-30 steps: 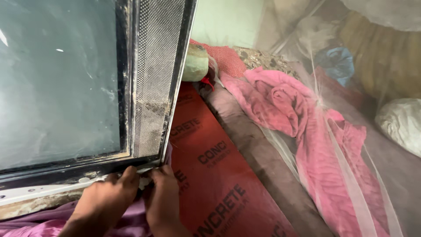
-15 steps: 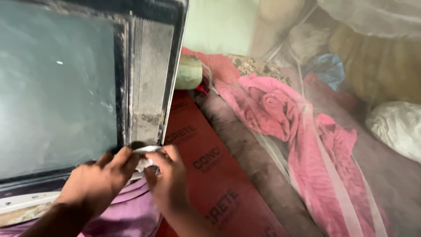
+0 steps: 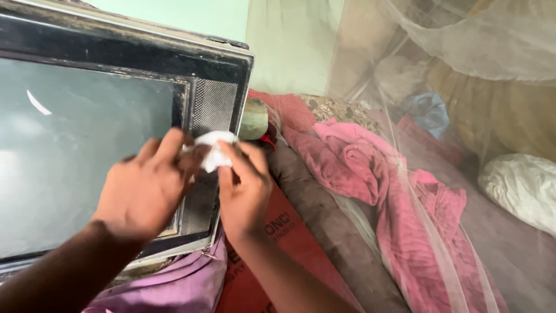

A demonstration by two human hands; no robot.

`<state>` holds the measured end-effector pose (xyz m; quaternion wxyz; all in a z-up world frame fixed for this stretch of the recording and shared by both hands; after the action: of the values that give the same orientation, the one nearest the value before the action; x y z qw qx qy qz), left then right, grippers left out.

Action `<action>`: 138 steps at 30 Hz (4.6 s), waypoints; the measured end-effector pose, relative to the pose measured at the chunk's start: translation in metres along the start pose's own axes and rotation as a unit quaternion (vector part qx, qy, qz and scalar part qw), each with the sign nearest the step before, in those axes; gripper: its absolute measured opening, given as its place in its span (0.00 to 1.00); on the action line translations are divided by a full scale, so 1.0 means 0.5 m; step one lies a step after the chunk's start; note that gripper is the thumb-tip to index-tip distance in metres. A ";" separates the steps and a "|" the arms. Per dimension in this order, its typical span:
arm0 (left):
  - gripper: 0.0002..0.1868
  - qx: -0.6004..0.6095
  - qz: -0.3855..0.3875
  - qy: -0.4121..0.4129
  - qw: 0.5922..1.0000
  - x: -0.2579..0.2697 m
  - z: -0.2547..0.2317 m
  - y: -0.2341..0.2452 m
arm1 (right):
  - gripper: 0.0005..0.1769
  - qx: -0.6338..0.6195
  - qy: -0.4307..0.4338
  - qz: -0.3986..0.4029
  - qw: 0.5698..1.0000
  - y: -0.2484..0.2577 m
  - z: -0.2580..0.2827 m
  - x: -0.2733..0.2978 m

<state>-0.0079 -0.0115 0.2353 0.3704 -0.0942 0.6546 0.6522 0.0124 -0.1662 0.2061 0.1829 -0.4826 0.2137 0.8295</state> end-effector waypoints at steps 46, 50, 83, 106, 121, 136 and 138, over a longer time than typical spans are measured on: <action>0.23 -0.056 -0.090 -0.043 0.993 -0.122 0.066 0.143 | 0.24 0.001 0.039 -0.045 0.998 -0.010 0.098 -0.154; 0.31 -0.048 -0.099 -0.034 0.993 -0.107 0.102 0.174 | 0.25 0.031 0.068 -0.030 0.997 -0.032 0.126 -0.164; 0.26 0.075 0.067 0.138 0.985 -0.141 0.163 0.281 | 0.18 0.134 0.111 0.121 0.977 -0.091 0.193 -0.265; 0.29 -0.047 0.057 0.068 0.995 -0.090 0.248 0.271 | 0.17 0.189 0.144 0.184 0.954 -0.161 0.237 -0.263; 0.27 -0.092 0.061 0.117 0.987 -0.033 0.329 0.304 | 0.10 0.189 0.118 0.277 0.935 -0.216 0.357 -0.278; 0.24 -0.009 0.015 0.125 0.992 -0.026 0.344 0.287 | 0.10 0.169 0.069 0.333 0.925 -0.208 0.373 -0.294; 0.25 -0.006 -0.055 0.071 0.996 -0.027 0.345 0.274 | 0.10 0.186 0.053 0.352 0.916 -0.215 0.362 -0.289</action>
<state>-0.0189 0.1607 0.3724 0.3576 -0.1786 0.6693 0.6263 0.0037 0.0063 0.3940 -0.0462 -0.3763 0.5297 0.7587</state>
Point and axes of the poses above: each hand's wrist, its own x-axis away from the middle knuckle, its own y-axis out of the back of the hand, z = x × y, the point moved 1 cm from there along -x, towards the middle knuckle, and after that the axes turned 3 degrees about -y, right-handed, at the moved point
